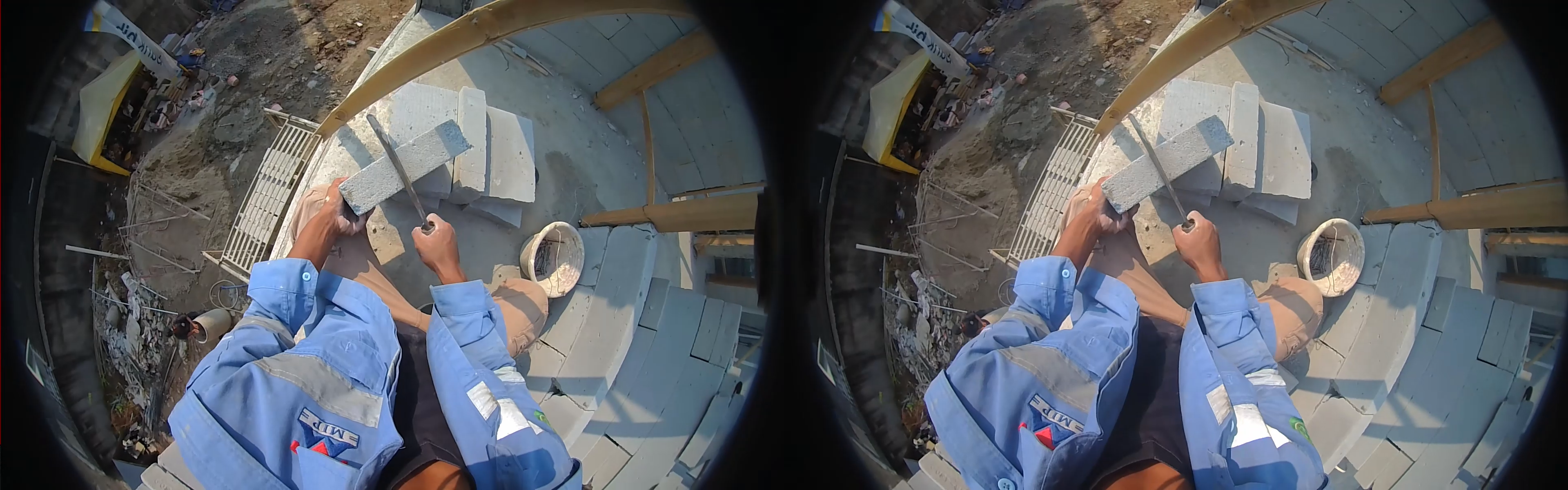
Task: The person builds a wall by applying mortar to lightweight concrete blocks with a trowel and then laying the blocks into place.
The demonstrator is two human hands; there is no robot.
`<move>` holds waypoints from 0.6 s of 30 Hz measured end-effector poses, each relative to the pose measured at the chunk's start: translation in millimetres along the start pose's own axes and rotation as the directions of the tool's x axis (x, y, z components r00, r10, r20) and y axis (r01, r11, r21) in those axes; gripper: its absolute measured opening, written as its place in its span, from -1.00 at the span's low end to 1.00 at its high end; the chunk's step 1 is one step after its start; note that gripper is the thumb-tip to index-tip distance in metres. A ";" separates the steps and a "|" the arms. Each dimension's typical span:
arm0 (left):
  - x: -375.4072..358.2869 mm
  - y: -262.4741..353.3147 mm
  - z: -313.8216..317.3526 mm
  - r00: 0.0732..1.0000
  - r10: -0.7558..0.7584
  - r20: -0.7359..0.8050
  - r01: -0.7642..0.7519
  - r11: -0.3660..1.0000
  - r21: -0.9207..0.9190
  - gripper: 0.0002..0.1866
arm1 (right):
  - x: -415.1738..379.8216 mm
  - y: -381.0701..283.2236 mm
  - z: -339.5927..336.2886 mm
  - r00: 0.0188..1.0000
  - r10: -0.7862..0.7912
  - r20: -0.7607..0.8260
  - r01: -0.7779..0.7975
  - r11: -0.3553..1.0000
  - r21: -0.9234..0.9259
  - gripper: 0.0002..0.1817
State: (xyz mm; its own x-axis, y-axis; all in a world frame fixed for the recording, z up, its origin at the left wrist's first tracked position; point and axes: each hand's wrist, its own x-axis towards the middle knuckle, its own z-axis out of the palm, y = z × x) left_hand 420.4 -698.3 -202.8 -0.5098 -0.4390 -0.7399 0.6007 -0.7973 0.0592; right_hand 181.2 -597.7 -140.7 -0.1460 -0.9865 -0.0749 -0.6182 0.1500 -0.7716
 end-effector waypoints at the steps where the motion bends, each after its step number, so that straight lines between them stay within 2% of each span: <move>1: 0.0 2.5 -2.1 0.996 -0.055 0.074 0.051 0.998 0.047 -0.47 | -0.4 7.4 3.9 1.000 -0.014 0.003 0.014 1.000 0.001 -0.74; 2: -1.0 1.8 7.4 0.995 -0.045 0.087 0.041 0.998 0.056 -0.47 | -1.3 3.4 -1.2 1.000 -0.027 -0.008 0.027 1.000 0.001 -0.74; 4: -10.7 -9.2 18.5 0.997 0.068 0.020 -0.068 0.997 -0.033 -0.56 | -13.6 -8.4 -11.8 0.998 0.054 -0.015 -0.051 0.989 0.138 -0.73; 5: -11.5 -6.6 14.0 0.998 0.056 -0.005 -0.056 0.998 -0.014 -0.50 | -19.4 -11.6 -18.5 0.997 0.046 -0.055 -0.033 0.977 0.209 -0.72; 6: -11.7 -9.3 10.5 0.998 0.056 -0.009 -0.056 0.998 -0.023 -0.50 | -22.3 -7.5 -22.1 0.998 0.047 -0.046 -0.036 0.978 0.207 -0.72; 8: -15.1 -8.7 11.7 0.990 0.136 -0.025 -0.132 0.985 0.114 -0.44 | -30.6 1.4 -31.7 0.985 0.122 -0.124 -0.079 0.948 0.308 -0.72; 9: -6.2 -7.9 7.4 0.976 0.220 -0.011 -0.219 0.975 0.022 -0.36 | -34.0 8.8 -38.3 0.979 0.174 -0.103 -0.134 0.939 0.317 -0.72; 10: 2.6 -8.2 2.9 0.976 0.218 -0.005 -0.217 0.976 0.028 -0.36 | -39.6 19.0 -42.5 0.978 0.175 -0.111 -0.132 0.938 0.319 -0.72; 12: 6.4 -16.9 8.0 0.875 0.484 0.019 -0.470 0.839 0.273 -0.34 | -53.0 43.4 -47.7 0.962 0.181 -0.206 -0.154 0.978 0.142 -0.72; 13: -0.6 -21.8 11.5 0.858 0.514 0.003 -0.475 0.790 0.387 -0.26 | -64.6 55.5 -49.9 0.960 0.186 -0.211 -0.159 0.978 0.137 -0.72; 14: -13.6 -25.7 22.0 0.863 0.506 0.004 -0.468 0.794 0.388 -0.26 | -76.8 66.0 -51.2 0.945 0.250 -0.213 -0.222 0.964 0.145 -0.72; 16: -31.1 -26.2 33.5 0.728 0.672 0.135 -0.604 0.536 0.589 -0.14 | -84.7 72.2 -53.9 0.919 0.328 -0.219 -0.298 0.941 0.161 -0.71; 17: -31.6 -22.4 35.3 0.711 0.677 0.191 -0.642 0.515 0.568 -0.02 | -82.8 68.6 -56.3 0.914 0.323 -0.246 -0.276 0.939 0.206 -0.69; 18: -32.7 -22.1 36.7 0.723 0.664 0.190 -0.629 0.519 0.579 -0.02 | -83.1 66.2 -57.6 0.907 0.323 -0.269 -0.258 0.933 0.250 -0.67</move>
State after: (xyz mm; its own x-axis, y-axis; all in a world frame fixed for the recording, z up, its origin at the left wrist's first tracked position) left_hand 401.1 -681.6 -155.2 -0.0869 -0.9258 -0.3680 0.2758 -0.3773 0.8841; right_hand 107.9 -502.0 -149.2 -0.5403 -0.8285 -0.1470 -0.3462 0.3781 -0.8586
